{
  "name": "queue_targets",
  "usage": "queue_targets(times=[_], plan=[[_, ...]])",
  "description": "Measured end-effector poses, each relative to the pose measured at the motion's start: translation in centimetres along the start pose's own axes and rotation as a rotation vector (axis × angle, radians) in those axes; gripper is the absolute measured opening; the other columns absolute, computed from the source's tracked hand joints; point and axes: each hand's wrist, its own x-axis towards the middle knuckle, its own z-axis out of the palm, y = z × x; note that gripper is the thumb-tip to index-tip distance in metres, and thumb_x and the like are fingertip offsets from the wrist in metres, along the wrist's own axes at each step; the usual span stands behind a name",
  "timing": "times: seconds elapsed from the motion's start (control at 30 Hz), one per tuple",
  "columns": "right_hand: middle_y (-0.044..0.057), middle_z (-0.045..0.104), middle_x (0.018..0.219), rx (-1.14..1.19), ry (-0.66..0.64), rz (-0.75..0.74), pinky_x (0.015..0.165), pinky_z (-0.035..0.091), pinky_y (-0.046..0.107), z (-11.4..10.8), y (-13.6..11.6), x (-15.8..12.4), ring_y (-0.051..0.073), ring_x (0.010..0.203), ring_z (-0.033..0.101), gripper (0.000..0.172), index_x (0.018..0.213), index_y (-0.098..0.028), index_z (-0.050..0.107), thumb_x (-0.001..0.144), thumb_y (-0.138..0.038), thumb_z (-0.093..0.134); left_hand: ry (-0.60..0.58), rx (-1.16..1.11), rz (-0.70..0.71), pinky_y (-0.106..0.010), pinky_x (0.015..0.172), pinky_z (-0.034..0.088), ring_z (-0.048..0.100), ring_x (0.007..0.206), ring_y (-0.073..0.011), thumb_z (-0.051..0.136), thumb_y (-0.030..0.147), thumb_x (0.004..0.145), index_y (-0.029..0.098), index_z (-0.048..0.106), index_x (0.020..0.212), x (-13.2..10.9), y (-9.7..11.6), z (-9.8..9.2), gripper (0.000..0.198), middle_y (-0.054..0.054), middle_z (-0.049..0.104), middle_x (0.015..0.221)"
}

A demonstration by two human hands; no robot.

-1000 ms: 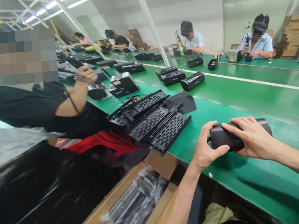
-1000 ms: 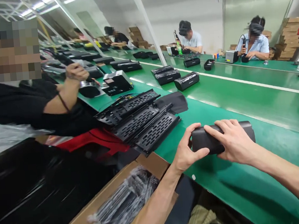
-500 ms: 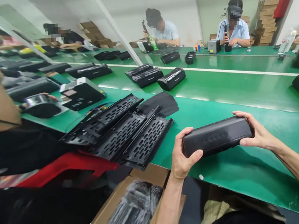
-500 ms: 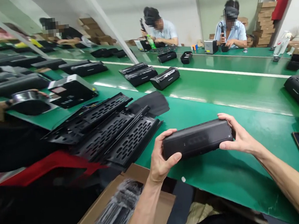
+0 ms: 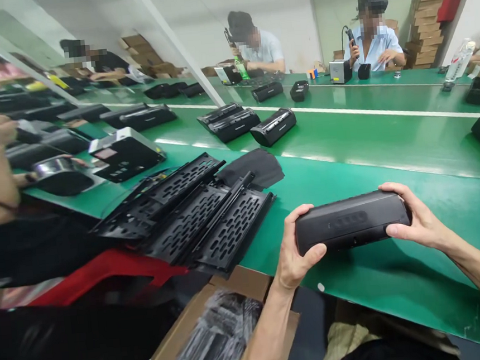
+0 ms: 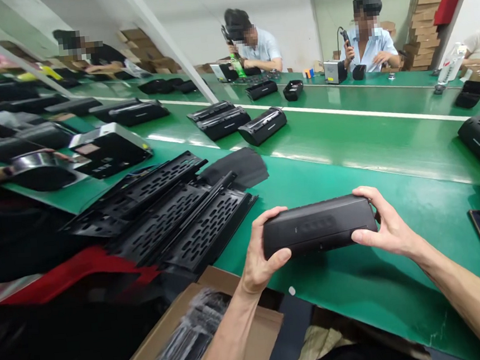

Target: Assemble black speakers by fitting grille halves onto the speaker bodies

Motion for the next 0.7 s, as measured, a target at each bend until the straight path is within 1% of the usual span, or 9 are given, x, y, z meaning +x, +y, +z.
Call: queue_targets(times=[0.1,0.17,0.23,0.3,0.43,0.5,0.6,0.63,0.7], plan=[[0.009,0.055,0.136,-0.009,-0.01,0.005,0.093,0.055,0.036,-0.1,0.1,-0.2,0.027,0.114,0.061,0.072,0.146,-0.032,0.047,0.087,-0.06,0.078,0.003,-0.004,0.022,-0.049,0.107,0.048,0.058,0.13,-0.0366,0.077,0.062,0.082,0.024,0.053,0.139,-0.1,0.0,0.1,0.073,-0.014,0.06,0.144],[0.011,0.051,0.143,0.007,-0.06,0.026,0.096,0.055,0.037,-0.3,0.1,-0.3,0.029,0.121,0.059,0.081,0.151,-0.033,0.042,0.086,-0.062,0.079,-0.015,-0.01,0.031,-0.049,0.107,0.048,0.059,0.13,-0.0365,0.077,0.062,0.082,0.024,0.052,0.139,0.0,-0.1,-0.1,0.073,-0.014,0.06,0.143],[0.012,0.044,0.153,0.027,-0.097,0.027,0.101,0.053,0.039,-0.4,-0.1,-0.5,0.032,0.13,0.055,0.089,0.156,-0.034,0.038,0.084,-0.063,0.081,-0.033,-0.013,0.053,-0.05,0.108,0.048,0.059,0.131,-0.0365,0.078,0.061,0.081,0.023,0.052,0.14,0.1,-0.3,-0.3,0.074,-0.015,0.059,0.145],[0.011,0.04,0.158,0.044,-0.088,0.017,0.103,0.052,0.039,-0.4,-0.5,-0.8,0.032,0.133,0.053,0.088,0.156,-0.035,0.039,0.084,-0.062,0.082,-0.043,-0.011,0.085,-0.05,0.109,0.047,0.058,0.132,-0.0364,0.078,0.06,0.082,0.023,0.052,0.141,0.2,-0.2,-0.6,0.074,-0.015,0.058,0.146],[0.008,0.043,0.155,0.067,0.004,-0.01,0.108,0.048,0.038,0.3,-0.8,-0.9,0.031,0.136,0.05,0.073,0.144,-0.034,0.052,0.083,-0.056,0.084,-0.037,0.015,0.128,-0.049,0.111,0.046,0.056,0.135,-0.0353,0.077,0.058,0.084,0.025,0.052,0.141,0.2,0.1,-0.9,0.07,-0.015,0.056,0.148],[0.007,0.046,0.151,0.102,0.014,0.016,0.105,0.049,0.036,0.7,-0.7,-0.8,0.03,0.132,0.052,0.07,0.14,-0.034,0.054,0.082,-0.055,0.085,-0.023,0.036,0.128,-0.048,0.112,0.045,0.056,0.135,-0.0346,0.076,0.056,0.086,0.025,0.053,0.14,0.0,0.0,-0.8,0.066,-0.014,0.057,0.147],[0.008,0.051,0.143,0.162,-0.02,0.11,0.094,0.052,0.034,1.0,-0.3,-0.5,0.027,0.119,0.058,0.071,0.139,-0.032,0.053,0.08,-0.057,0.085,-0.004,0.047,0.101,-0.048,0.112,0.045,0.057,0.134,-0.0348,0.074,0.058,0.087,0.026,0.054,0.139,-0.2,-0.5,-0.6,0.064,-0.013,0.059,0.145],[0.008,0.054,0.139,0.177,-0.03,0.14,0.092,0.053,0.034,1.0,-0.2,-0.3,0.026,0.116,0.059,0.074,0.14,-0.032,0.052,0.079,-0.058,0.085,-0.004,0.049,0.079,-0.048,0.112,0.045,0.057,0.133,-0.0354,0.074,0.059,0.087,0.025,0.055,0.139,-0.3,-0.7,-0.5,0.065,-0.013,0.059,0.145],[0.009,0.058,0.135,0.185,-0.033,0.186,0.095,0.054,0.037,0.8,-0.2,0.2,0.028,0.115,0.061,0.08,0.144,-0.03,0.05,0.079,-0.06,0.085,-0.006,0.045,0.002,-0.048,0.11,0.048,0.06,0.129,-0.0363,0.074,0.063,0.085,0.024,0.055,0.14,-0.1,-1.2,-0.5,0.07,-0.014,0.06,0.143]])
